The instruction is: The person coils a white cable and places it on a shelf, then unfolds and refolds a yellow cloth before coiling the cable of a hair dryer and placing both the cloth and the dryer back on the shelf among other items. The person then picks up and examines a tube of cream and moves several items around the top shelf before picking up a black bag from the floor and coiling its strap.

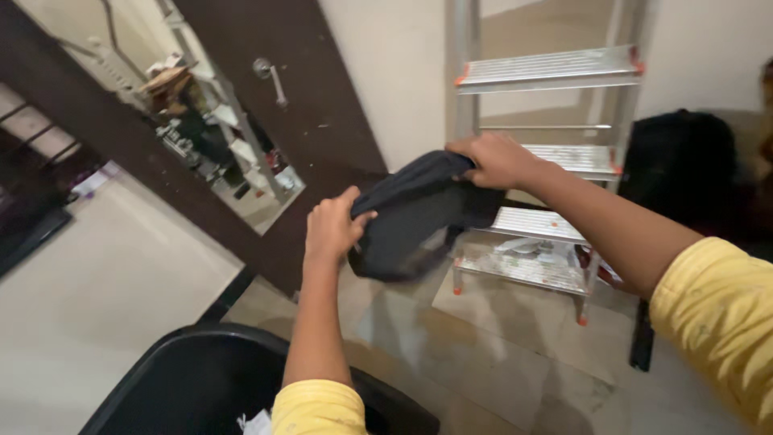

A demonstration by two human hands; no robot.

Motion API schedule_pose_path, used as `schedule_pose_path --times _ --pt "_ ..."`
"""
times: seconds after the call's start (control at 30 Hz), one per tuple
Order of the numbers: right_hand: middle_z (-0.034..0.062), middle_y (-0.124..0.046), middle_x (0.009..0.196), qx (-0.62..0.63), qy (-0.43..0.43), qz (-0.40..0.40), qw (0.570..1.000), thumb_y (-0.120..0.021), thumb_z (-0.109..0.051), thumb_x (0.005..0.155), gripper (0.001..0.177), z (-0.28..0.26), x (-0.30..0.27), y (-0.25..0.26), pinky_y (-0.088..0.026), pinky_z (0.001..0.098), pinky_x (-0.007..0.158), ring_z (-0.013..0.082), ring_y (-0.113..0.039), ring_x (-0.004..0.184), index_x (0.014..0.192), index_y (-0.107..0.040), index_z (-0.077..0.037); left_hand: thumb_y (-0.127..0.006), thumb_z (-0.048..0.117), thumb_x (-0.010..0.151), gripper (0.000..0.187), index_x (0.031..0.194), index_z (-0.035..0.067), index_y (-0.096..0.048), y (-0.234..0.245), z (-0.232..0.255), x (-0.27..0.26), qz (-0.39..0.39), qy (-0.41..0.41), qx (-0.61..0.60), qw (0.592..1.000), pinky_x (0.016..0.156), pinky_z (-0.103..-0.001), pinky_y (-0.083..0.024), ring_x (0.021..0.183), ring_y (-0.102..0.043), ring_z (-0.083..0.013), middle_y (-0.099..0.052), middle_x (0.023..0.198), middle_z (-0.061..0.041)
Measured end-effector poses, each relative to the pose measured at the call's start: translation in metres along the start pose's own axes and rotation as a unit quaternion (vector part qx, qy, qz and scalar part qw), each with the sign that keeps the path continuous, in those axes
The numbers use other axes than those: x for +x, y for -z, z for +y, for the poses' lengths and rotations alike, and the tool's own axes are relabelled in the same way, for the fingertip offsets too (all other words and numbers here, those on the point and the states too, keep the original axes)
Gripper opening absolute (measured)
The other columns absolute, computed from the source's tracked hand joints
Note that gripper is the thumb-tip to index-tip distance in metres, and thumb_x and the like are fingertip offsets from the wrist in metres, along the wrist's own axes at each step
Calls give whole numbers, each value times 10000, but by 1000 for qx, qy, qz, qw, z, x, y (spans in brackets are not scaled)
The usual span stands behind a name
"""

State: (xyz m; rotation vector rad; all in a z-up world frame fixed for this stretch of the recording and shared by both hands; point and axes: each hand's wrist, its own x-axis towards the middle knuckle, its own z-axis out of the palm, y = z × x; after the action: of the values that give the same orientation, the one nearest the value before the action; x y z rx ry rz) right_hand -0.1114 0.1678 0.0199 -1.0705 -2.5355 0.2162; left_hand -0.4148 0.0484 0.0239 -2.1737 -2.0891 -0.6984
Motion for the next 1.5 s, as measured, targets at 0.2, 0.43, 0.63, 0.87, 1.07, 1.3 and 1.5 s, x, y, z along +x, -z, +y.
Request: schedule_pose_path --times 0.2,0.43,0.63,0.87,1.07,1.3,1.5 --pt "207 -750 1065 95 70 -116 986 -805 -346 784 596 5 36 -37 -512 471 916 387 -699 1026 1286 -660 -60 -879 434 700 456 1034 153 -747 -8 -31 -34 -46 80 -63 994 819 -500 -547 955 -702 -392 -741 911 -169" --pt "179 -757 1032 116 41 -149 981 -827 -398 748 642 8 50 -35 -547 436 894 329 -726 1015 1271 -659 -66 -860 417 745 400 951 93 -749 -12 -21 -43 -5 120 -147 982 770 -445 -558 834 -730 -369 -733 812 -171" --pt "163 -550 1372 318 -22 0 948 -841 -463 667 966 93 31 -60 -529 476 946 295 -547 1278 1453 -421 -89 -857 334 743 314 895 79 -752 -11 -6 -11 46 89 -198 975 697 -369 -542 710 -720 -258 -719 745 -116" --pt "275 -539 1447 442 -225 -3 868 -776 -639 695 1124 216 -42 -201 -431 482 1147 377 -554 1369 1466 -298 24 -827 203 861 253 832 -9 -693 -22 3 23 59 160 -457 873 597 -268 -480 648 -572 -75 -649 732 6" --pt "282 -523 1398 458 -408 -71 786 -848 -343 793 980 195 -69 -289 -524 499 1030 377 -587 1242 1456 -210 -6 -784 204 877 282 1041 -20 -735 -18 20 44 91 183 -595 777 700 -255 -555 737 -665 -100 -734 881 -29" --pt "151 -732 978 601 -428 -29 674 -629 -161 937 251 233 -13 -254 -582 475 872 299 -716 884 1134 -673 -13 -776 203 892 316 1097 -32 -726 -17 -5 28 68 191 -590 781 739 -277 -572 791 -676 -112 -727 942 -49" --pt "214 -736 922 618 -376 -10 690 -563 -56 927 157 292 54 -130 -621 395 847 313 -754 864 1060 -607 14 -751 303 912 374 1120 -5 -712 -70 -44 -4 240 350 -577 698 753 -315 -576 813 -697 -156 -736 985 -82"
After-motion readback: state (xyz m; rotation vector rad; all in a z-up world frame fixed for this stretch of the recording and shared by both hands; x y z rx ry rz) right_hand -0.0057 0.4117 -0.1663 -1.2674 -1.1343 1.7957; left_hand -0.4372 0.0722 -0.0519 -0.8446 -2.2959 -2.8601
